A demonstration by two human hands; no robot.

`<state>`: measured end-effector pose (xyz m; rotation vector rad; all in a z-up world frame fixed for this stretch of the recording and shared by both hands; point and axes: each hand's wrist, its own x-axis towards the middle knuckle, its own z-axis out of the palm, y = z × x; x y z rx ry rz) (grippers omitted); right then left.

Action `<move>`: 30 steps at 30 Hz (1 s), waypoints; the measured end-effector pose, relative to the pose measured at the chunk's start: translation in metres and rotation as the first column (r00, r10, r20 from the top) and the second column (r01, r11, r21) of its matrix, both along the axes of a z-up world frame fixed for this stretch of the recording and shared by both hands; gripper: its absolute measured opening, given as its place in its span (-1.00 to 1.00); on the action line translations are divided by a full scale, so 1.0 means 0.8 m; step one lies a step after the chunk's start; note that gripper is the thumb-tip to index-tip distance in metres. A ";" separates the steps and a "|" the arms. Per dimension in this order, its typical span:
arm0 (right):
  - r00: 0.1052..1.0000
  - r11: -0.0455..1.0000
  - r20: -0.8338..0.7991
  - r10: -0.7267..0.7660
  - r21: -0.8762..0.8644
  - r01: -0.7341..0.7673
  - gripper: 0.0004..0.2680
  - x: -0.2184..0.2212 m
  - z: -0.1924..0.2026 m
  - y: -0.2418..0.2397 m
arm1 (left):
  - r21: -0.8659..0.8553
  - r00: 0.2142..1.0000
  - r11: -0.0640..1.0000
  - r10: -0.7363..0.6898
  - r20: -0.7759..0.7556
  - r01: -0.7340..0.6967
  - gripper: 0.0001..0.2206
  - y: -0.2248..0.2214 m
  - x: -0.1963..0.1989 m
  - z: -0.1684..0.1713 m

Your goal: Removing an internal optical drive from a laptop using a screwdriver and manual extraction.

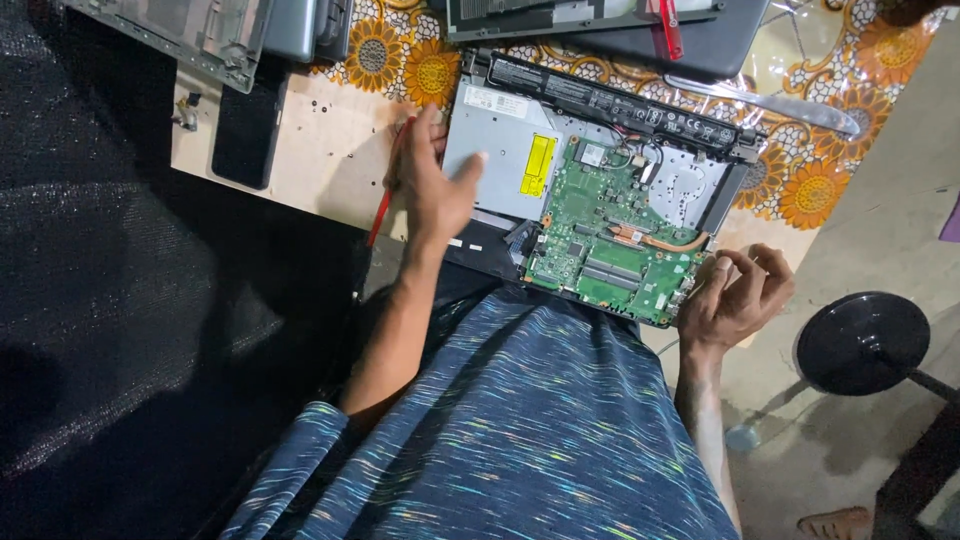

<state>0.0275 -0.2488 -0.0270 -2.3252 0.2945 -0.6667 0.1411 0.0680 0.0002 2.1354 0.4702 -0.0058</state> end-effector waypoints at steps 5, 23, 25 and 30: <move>1.000 0.998 -0.010 -0.004 -0.066 0.003 -0.91 0.001 0.004 0.001 | -0.145 0.997 0.989 -0.033 0.064 0.042 -0.65 0.020 0.006 -0.006; 1.000 0.998 0.000 0.016 -0.057 -0.016 -0.90 0.002 0.008 0.000 | 0.032 0.995 0.996 -0.078 -0.065 0.080 -0.66 0.000 0.024 -0.021; 1.000 0.998 0.002 0.020 -0.054 -0.020 -0.89 0.002 0.007 0.000 | 0.049 0.994 0.995 -0.082 -0.070 0.085 -0.64 0.000 0.029 -0.019; 1.000 0.998 -0.013 -0.006 -0.070 0.005 -0.91 0.003 0.008 0.001 | 0.081 0.975 0.992 -0.081 -0.206 0.100 -0.61 -0.009 0.034 0.004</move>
